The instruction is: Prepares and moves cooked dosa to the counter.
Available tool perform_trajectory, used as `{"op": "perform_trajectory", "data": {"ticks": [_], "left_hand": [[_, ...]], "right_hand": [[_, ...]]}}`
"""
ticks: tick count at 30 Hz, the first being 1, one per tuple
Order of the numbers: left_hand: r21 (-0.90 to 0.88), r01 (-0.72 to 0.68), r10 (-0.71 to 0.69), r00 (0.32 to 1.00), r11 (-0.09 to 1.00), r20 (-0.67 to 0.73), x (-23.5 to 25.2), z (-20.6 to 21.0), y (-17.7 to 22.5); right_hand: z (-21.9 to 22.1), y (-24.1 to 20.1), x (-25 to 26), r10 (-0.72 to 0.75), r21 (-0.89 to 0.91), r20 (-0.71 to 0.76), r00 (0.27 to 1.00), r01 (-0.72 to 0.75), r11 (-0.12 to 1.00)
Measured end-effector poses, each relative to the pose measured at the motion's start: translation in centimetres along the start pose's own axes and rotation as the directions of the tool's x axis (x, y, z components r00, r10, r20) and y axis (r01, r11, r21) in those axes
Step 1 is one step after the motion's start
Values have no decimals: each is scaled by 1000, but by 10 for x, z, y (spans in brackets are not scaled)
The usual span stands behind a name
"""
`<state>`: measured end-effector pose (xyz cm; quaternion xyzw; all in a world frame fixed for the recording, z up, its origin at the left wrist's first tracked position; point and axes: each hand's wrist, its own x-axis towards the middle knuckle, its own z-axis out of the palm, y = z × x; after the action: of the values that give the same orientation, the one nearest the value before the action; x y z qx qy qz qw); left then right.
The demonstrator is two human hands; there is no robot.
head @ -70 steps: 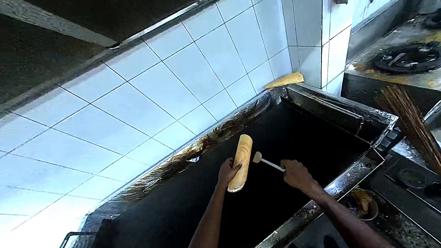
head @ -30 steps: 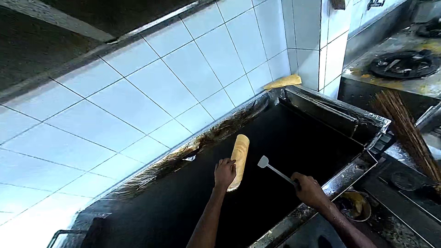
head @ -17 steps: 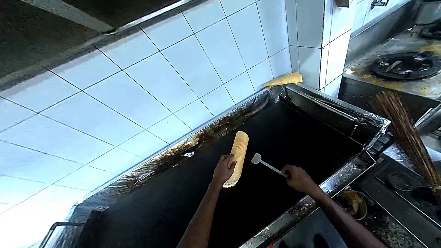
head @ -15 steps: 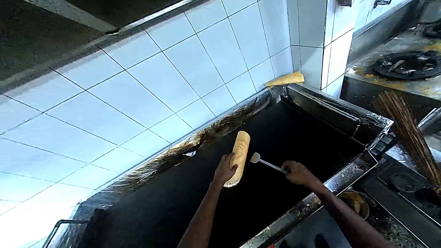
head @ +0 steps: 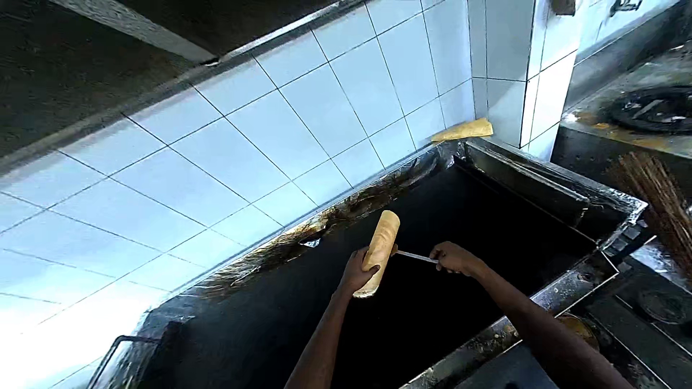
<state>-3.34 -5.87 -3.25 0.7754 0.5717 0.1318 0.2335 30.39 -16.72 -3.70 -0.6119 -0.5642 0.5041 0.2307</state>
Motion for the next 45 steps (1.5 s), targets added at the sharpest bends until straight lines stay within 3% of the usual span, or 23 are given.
{"op": "perform_trajectory", "data": {"ticks": [7,12,16,26,29,31,35,38,43,45], "left_hand": [[89,74,-71,997,993,-39,1,3,-11],[161,37,-28,998,986,-58,-5,8,-9],[190,8,8,996,982,-86,-11,11,-5],[91,22,-8,989,996,-150,-18,-3,9],[51,25,-14,977,998,-215,-15,-15,3],[114,21,14,955,993,-297,-24,-23,3],[309,-57,195,878,949,-436,-75,-22,27],[311,-138,280,834,940,-475,-138,13,47],[252,-364,436,825,897,-359,-266,100,95],[137,-306,335,881,942,-334,-311,125,108]], "right_hand": [[2,3,-18,38,12,-9,999,-38,999],[-16,-9,-59,78,-83,-44,996,-81,993],[-36,-5,-104,23,-143,-134,991,-42,989],[-43,62,-210,-168,-18,-264,950,170,985],[-36,77,-237,-155,0,-283,947,161,987],[-30,84,-251,-123,33,-294,948,138,990],[-19,95,-265,-89,51,-293,952,108,993],[-6,102,-262,-67,69,-318,946,94,993],[13,115,-250,-127,89,-325,937,164,982],[17,115,-246,-147,90,-309,939,183,979]]}}
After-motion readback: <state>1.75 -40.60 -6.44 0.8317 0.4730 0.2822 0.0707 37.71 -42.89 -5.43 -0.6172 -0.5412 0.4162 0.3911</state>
